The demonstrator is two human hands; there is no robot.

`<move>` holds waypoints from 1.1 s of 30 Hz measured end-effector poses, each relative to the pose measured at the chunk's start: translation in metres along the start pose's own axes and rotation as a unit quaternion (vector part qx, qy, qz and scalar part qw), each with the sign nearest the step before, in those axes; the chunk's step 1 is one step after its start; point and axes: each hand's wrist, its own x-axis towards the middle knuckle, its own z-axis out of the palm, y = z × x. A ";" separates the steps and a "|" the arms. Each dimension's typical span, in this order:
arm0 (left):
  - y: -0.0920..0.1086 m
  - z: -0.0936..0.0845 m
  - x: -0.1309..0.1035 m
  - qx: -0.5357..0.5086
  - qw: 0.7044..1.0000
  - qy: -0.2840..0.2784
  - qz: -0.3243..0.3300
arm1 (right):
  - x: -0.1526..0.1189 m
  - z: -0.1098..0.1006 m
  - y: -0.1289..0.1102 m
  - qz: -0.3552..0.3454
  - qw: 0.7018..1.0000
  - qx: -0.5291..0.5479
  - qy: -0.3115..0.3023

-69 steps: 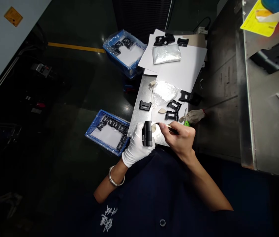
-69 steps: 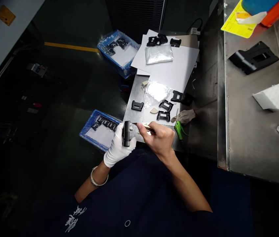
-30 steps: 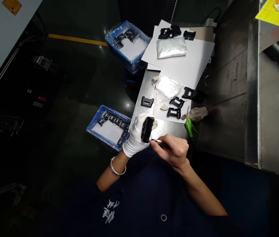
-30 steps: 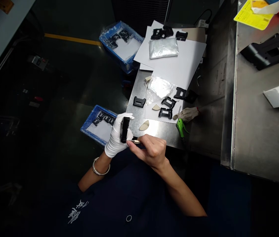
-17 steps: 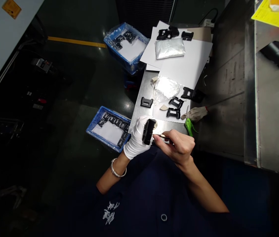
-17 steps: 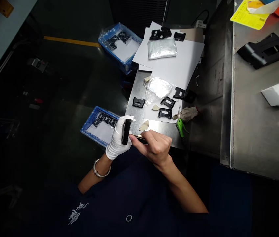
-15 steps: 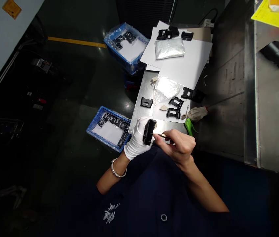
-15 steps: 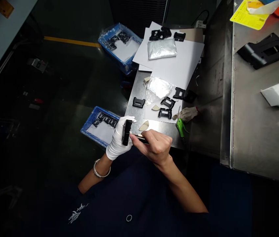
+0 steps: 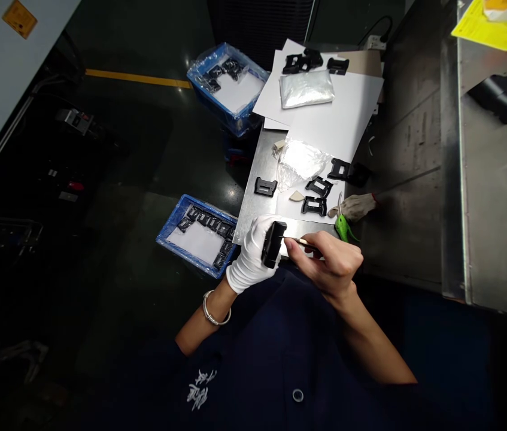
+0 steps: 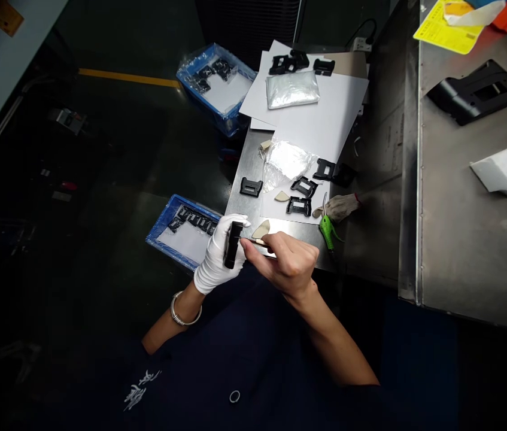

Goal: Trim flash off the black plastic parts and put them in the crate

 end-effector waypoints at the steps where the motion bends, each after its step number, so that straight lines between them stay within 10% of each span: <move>1: 0.000 0.000 0.000 -0.001 1.000 0.002 0.001 | 0.000 0.000 0.000 0.002 1.000 -0.004 0.002; 33: 0.003 0.008 -0.003 -0.002 1.000 -0.020 -0.022 | 0.001 0.003 0.008 0.069 0.998 -0.001 0.013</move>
